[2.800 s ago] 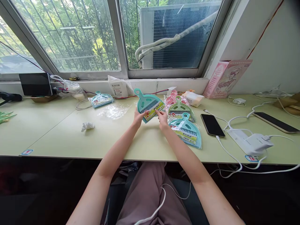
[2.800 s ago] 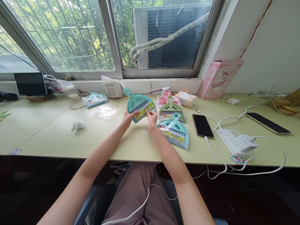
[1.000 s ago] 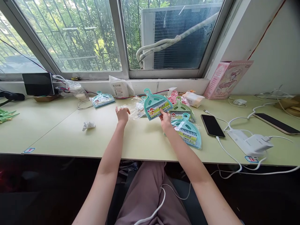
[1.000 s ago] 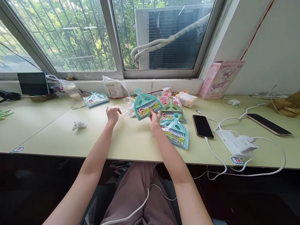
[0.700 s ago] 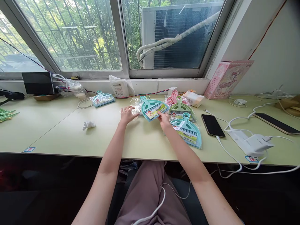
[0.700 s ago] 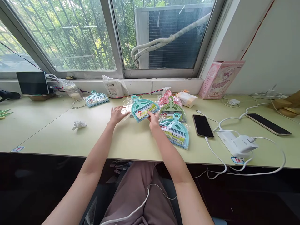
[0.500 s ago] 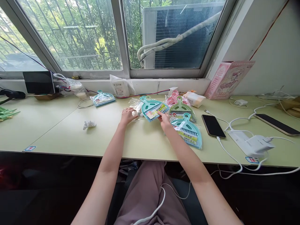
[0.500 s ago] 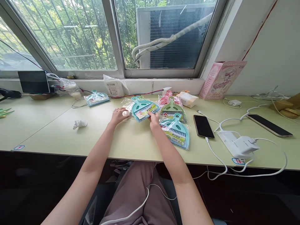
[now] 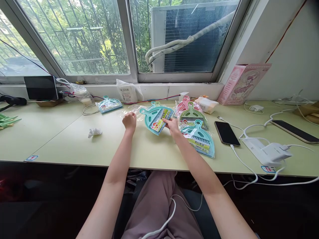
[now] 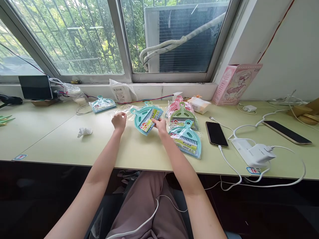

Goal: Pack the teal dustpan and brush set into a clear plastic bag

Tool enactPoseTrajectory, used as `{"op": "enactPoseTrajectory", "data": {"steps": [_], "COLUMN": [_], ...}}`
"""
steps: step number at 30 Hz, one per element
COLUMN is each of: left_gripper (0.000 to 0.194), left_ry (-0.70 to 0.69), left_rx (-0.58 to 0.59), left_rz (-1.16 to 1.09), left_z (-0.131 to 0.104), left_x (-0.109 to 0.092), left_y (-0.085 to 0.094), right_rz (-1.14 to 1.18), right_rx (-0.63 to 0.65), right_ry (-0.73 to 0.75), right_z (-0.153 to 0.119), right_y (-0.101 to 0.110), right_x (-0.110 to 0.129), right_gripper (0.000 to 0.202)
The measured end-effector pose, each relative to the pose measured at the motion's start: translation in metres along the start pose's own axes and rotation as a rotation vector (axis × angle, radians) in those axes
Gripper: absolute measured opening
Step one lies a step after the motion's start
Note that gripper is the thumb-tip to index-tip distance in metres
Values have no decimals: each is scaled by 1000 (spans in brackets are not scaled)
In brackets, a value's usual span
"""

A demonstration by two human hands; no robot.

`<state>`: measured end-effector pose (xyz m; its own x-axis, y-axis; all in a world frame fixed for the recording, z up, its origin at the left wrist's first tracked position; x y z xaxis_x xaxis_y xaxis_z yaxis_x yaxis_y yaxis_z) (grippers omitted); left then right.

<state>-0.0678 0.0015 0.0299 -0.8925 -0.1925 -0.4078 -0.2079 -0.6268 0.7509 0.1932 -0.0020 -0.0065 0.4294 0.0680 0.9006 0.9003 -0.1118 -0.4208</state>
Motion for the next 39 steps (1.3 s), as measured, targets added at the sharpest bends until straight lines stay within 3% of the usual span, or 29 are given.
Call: {"op": "enactPoseTrajectory", "data": {"steps": [3, 6, 13, 16, 19, 22, 24, 26, 27, 29, 31, 33, 39], "left_gripper": [24, 24, 20, 22, 22, 29, 46, 64, 70, 75, 79, 78, 51], "left_ry": [25, -59, -527, -696, -776, -691, -478, -181, -36, 182, 279, 304, 290], "left_rx": [-69, -109, -210, -158, -104, -148, -276, -351, -307, -31, 318, 521, 649], "left_rz": [-35, -97, -212, -260, -311, -405, -566, -804, -937, -1189, -1361, -1456, -1596], "left_z": [1, -1, -26, -40, -52, -58, -52, -41, -34, -20, -13, -14, -43], "left_x": [5, 1, -52, -75, -88, -90, -81, -64, -56, -47, -48, -52, -81], "left_y": [4, 5, 13, 15, 16, 21, 27, 27, 23, 6, -10, -20, -49], "right_rz": [-53, -56, -15, 0, 40, 90, 119, 146, 158, 176, 176, 164, 190], "right_rx": [44, 55, -12, -32, -33, -35, -44, -52, -54, -47, -38, -31, -98], "right_ry": [11, 15, 51, 88, 112, 132, 139, 137, 132, 122, 113, 102, 61], "right_z": [-1, 0, 3, 3, 1, 0, -1, -1, -1, -2, -3, -4, -1], "right_y": [-5, -6, 2, 4, 3, 2, 3, 3, 3, 3, 1, -1, 5], "right_x": [-3, -5, -3, 1, 4, 6, 7, 7, 6, 5, 5, 3, 1], "right_gripper": [13, 13, 11, 10, 8, 8, 9, 11, 12, 14, 15, 15, 18]}}
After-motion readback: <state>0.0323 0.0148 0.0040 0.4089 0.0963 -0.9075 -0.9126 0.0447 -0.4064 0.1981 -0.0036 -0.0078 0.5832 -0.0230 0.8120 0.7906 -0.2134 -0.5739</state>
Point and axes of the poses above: each hand's wrist, its own z-axis towards the middle knuckle, its own y-axis out of the back of the hand, x = y × z, the point moved 5 cm from there along z, towards the middle knuckle, and after that the axes turned 1 degree about -x, right-handed, at the moved point
